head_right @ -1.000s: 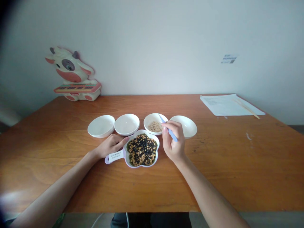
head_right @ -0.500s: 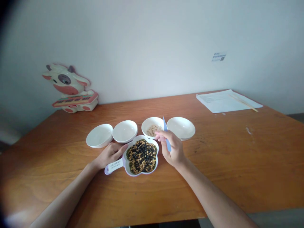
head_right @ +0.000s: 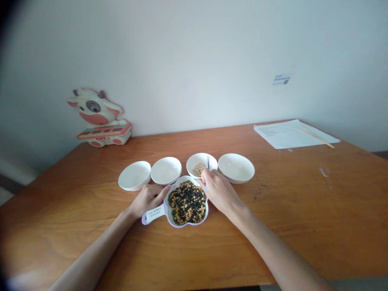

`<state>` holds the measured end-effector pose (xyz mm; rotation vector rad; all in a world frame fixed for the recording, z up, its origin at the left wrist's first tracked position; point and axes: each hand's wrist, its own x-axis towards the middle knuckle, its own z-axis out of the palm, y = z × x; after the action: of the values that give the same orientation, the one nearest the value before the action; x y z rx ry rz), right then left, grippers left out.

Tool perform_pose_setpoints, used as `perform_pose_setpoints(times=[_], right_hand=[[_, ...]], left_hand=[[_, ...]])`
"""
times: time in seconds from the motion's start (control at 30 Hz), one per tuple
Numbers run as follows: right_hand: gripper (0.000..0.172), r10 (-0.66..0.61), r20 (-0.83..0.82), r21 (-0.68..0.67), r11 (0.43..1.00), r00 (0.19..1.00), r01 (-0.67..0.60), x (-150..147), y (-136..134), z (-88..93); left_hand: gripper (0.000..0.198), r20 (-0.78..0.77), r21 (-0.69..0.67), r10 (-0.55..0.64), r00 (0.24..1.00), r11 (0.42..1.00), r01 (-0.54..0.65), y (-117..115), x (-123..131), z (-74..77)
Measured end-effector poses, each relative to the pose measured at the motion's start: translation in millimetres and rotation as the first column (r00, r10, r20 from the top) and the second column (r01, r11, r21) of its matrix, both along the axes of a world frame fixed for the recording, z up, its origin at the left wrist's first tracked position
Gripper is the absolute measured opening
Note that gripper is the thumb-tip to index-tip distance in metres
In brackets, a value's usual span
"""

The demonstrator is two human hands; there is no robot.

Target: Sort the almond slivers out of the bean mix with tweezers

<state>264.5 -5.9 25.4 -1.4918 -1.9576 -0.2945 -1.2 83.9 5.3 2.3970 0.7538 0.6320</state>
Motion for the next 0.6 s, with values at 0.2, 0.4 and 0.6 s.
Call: perform_pose_setpoints(times=[0.2, 0.4, 0.6], right_hand=[[0.017, -0.020, -0.093, -0.270, 0.963, 0.995, -0.006, 4.0, 37.9, 6.5], [0.009, -0.087, -0.094, -0.365, 0.930, 0.992, 0.047, -14.3, 87.6, 13.1], [0.005, -0.048, -0.080, -0.365, 0.931, 0.996, 0.016, -39.6, 121.5, 14.0]], left_hand=[[0.059, 0.003, -0.011, -0.001, 1.000, 1.000, 0.001, -1.0, 0.6, 0.9], [0.059, 0.022, -0.001, -0.005, 1.000, 1.000, 0.005, -0.5, 0.5, -0.9], [0.059, 0.042, 0.033, -0.014, 0.999, 0.999, 0.013, -0.5, 1.4, -1.6]])
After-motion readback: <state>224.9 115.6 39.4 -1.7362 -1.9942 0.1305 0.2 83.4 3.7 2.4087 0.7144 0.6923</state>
